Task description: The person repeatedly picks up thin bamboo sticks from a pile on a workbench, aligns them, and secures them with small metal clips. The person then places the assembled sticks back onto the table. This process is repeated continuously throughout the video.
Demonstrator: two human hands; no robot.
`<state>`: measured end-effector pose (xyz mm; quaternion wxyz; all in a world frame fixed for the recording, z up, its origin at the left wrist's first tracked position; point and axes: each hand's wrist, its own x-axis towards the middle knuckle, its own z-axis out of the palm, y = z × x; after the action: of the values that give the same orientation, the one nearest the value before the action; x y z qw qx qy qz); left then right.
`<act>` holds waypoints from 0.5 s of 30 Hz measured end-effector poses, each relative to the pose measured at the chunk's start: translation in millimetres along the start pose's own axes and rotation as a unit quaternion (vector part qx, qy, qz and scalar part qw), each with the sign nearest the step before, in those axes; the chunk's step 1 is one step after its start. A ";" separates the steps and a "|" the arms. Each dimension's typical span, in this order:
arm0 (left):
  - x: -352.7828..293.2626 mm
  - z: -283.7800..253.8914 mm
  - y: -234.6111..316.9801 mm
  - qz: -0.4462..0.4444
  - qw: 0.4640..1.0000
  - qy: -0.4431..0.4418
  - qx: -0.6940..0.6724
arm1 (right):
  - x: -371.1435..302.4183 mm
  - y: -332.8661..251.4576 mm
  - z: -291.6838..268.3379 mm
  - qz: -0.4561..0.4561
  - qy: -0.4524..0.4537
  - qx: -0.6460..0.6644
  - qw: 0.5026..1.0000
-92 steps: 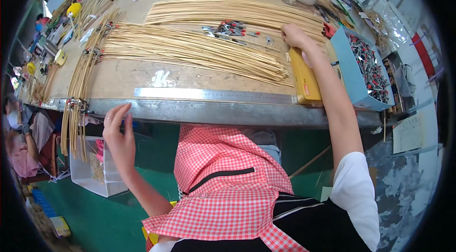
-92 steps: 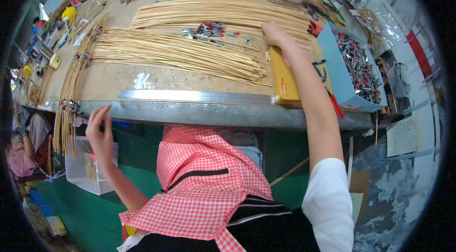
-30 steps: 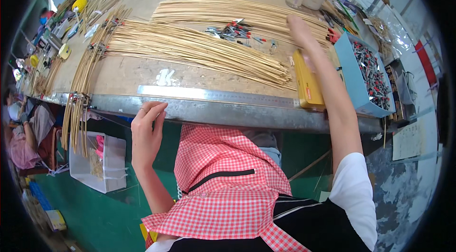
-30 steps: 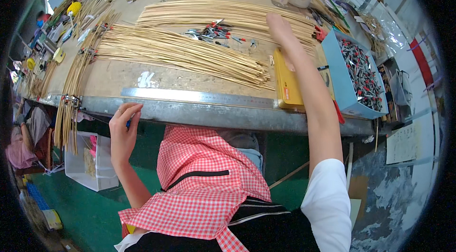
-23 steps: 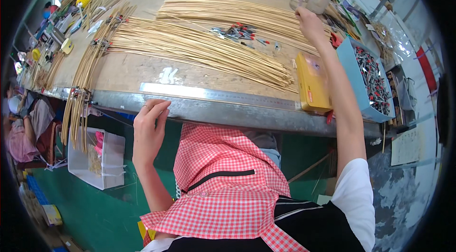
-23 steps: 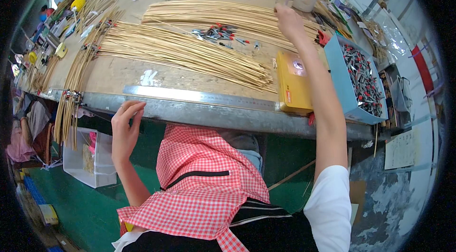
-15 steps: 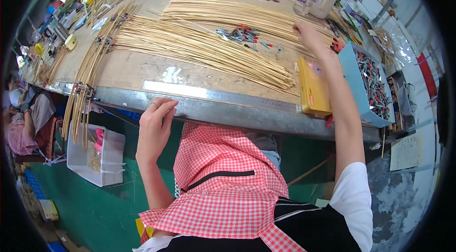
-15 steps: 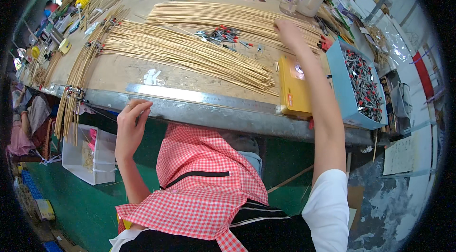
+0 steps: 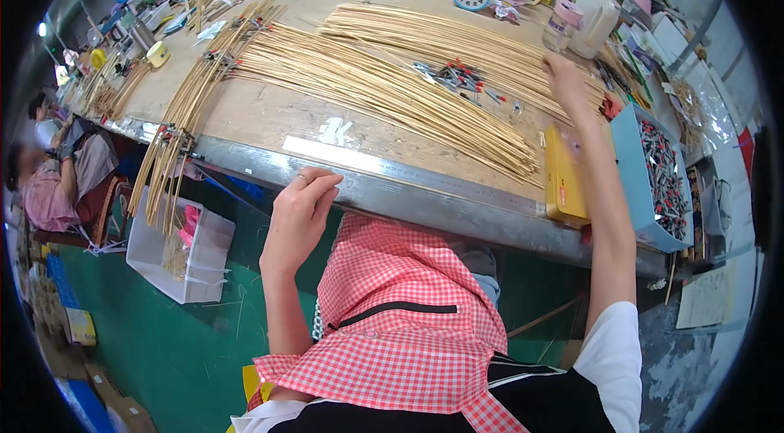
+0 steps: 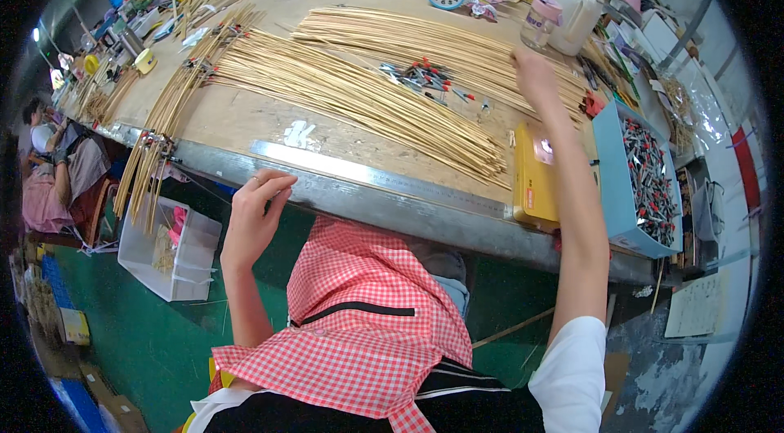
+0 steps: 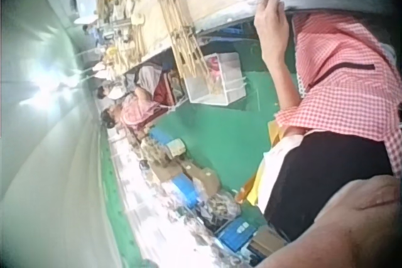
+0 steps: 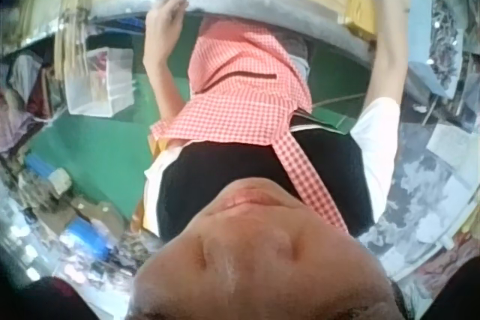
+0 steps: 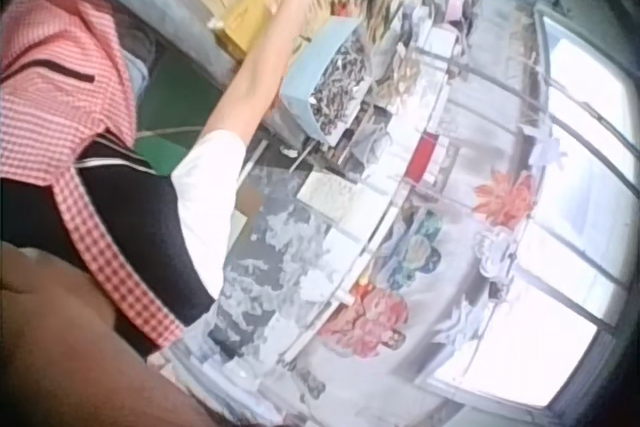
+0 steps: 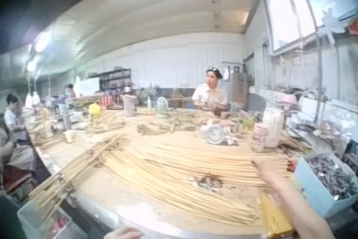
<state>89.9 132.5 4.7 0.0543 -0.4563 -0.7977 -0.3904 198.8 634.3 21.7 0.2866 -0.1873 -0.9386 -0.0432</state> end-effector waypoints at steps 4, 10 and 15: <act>0.0 0.0 0.2 0.001 1.000 0.001 -0.007 | 5.0 -33.4 -58.8 -0.036 0.078 -0.061 0.994; 0.4 0.6 0.4 0.009 1.000 0.006 -0.012 | -9.5 -68.0 -144.7 -0.078 0.161 -0.173 0.969; 0.1 3.9 -1.1 0.013 1.000 0.001 -0.011 | -50.8 -104.3 -190.6 0.020 0.175 -0.103 0.979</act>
<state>90.0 134.9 1.4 0.0554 -0.4667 -0.7876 -0.3986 297.8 485.2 154.9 0.4261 -0.2241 -0.8606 -0.1659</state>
